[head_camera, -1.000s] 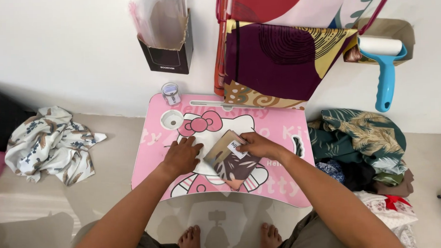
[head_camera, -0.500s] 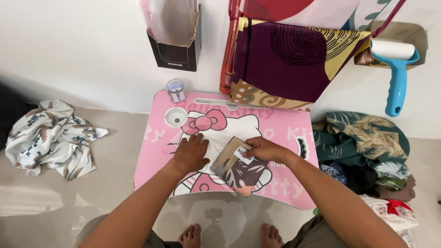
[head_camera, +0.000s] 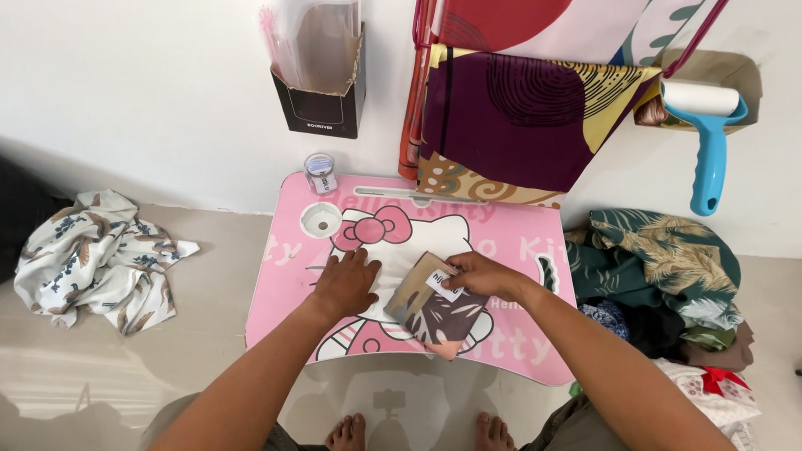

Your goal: Lint rolling, folding, and bagging a fabric item on a low table.

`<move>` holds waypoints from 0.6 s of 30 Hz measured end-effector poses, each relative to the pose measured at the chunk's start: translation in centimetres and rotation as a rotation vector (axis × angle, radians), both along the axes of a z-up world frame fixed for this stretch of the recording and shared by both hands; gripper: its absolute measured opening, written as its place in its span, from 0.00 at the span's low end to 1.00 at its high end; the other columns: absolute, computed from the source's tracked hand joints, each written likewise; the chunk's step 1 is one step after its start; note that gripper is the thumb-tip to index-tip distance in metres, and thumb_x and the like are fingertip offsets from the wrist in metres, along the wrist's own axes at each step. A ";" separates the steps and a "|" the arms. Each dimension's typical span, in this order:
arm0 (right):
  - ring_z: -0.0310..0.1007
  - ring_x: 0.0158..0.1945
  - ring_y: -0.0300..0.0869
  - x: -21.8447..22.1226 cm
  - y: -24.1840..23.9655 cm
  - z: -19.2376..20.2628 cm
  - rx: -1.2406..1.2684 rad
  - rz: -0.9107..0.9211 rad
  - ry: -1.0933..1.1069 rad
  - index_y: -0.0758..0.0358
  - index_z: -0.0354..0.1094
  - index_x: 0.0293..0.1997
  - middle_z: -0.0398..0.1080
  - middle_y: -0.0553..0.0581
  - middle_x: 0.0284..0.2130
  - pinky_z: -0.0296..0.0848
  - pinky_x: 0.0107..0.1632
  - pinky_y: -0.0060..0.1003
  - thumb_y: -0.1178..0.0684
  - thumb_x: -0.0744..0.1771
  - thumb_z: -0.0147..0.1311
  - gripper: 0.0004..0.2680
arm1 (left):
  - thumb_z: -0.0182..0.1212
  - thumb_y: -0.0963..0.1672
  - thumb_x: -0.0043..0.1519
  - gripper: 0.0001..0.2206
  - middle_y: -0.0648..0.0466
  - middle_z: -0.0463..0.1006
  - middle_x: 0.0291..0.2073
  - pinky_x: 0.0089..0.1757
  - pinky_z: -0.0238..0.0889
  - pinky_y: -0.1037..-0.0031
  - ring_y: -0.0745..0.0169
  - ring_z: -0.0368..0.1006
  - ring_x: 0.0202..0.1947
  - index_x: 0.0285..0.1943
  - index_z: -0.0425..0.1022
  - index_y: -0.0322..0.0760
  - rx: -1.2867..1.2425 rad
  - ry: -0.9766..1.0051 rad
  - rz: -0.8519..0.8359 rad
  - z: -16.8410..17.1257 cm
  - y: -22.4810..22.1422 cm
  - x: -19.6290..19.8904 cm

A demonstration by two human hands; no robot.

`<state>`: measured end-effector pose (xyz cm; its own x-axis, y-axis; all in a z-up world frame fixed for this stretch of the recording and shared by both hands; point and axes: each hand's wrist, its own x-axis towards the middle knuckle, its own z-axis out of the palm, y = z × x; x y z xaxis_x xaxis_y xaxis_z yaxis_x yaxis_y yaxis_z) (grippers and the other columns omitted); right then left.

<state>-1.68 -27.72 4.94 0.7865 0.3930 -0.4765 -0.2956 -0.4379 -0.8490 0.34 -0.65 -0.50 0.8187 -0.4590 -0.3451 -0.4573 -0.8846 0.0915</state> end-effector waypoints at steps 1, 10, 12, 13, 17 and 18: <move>0.64 0.29 0.36 0.6 -0.7 -1.0 0.000 0.000 -0.003 0.62 0.76 0.39 0.68 0.47 0.24 0.60 0.36 0.30 0.57 0.64 0.63 0.04 | 0.64 0.51 0.62 0.28 0.45 0.69 0.59 0.56 0.61 0.53 0.45 0.68 0.61 0.70 0.67 0.39 0.000 -0.003 0.000 0.3 -0.1 -0.2; 0.80 0.30 0.42 2.3 -1.9 -3.8 0.351 -0.522 -0.003 0.67 0.73 0.47 0.77 0.60 0.29 0.77 0.34 0.35 0.59 0.64 0.63 0.09 | 0.63 0.59 0.59 0.31 0.45 0.74 0.49 0.56 0.59 0.53 0.50 0.75 0.52 0.59 0.71 0.33 0.097 -0.036 0.078 1.5 -1.5 -2.2; 0.83 0.32 0.48 2.1 -1.7 -5.1 0.382 -0.607 0.051 0.69 0.72 0.48 0.79 0.65 0.31 0.80 0.34 0.40 0.59 0.64 0.63 0.10 | 0.65 0.62 0.55 0.34 0.47 0.75 0.43 0.52 0.60 0.52 0.48 0.77 0.47 0.54 0.70 0.32 0.087 -0.053 0.083 0.4 -1.7 -2.0; 0.83 0.32 0.48 1.7 -1.6 -5.6 0.382 -0.608 0.053 0.69 0.72 0.48 0.79 0.65 0.31 0.80 0.34 0.40 0.59 0.64 0.63 0.10 | 0.65 0.62 0.55 0.34 0.47 0.75 0.43 0.52 0.60 0.52 0.48 0.77 0.47 0.54 0.70 0.32 0.088 -0.050 0.082 0.4 -1.6 -2.0; 0.81 0.29 0.48 1.2 -1.5 -7.5 0.265 -0.572 0.040 0.72 0.71 0.49 0.77 0.65 0.29 0.80 0.31 0.38 0.58 0.65 0.64 0.11 | 0.65 0.63 0.54 0.35 0.46 0.76 0.42 0.53 0.60 0.50 0.47 0.78 0.47 0.53 0.69 0.33 0.084 -0.060 0.101 0.2 -1.5 -1.9; 0.81 0.29 0.48 1.2 -1.6 -8.1 0.231 -0.557 0.045 0.72 0.71 0.49 0.77 0.65 0.29 0.79 0.30 0.38 0.58 0.65 0.63 0.10 | 0.65 0.64 0.54 0.36 0.46 0.77 0.42 0.53 0.59 0.49 0.47 0.78 0.47 0.53 0.69 0.33 0.089 -0.063 0.110 0.0 -1.4 -1.9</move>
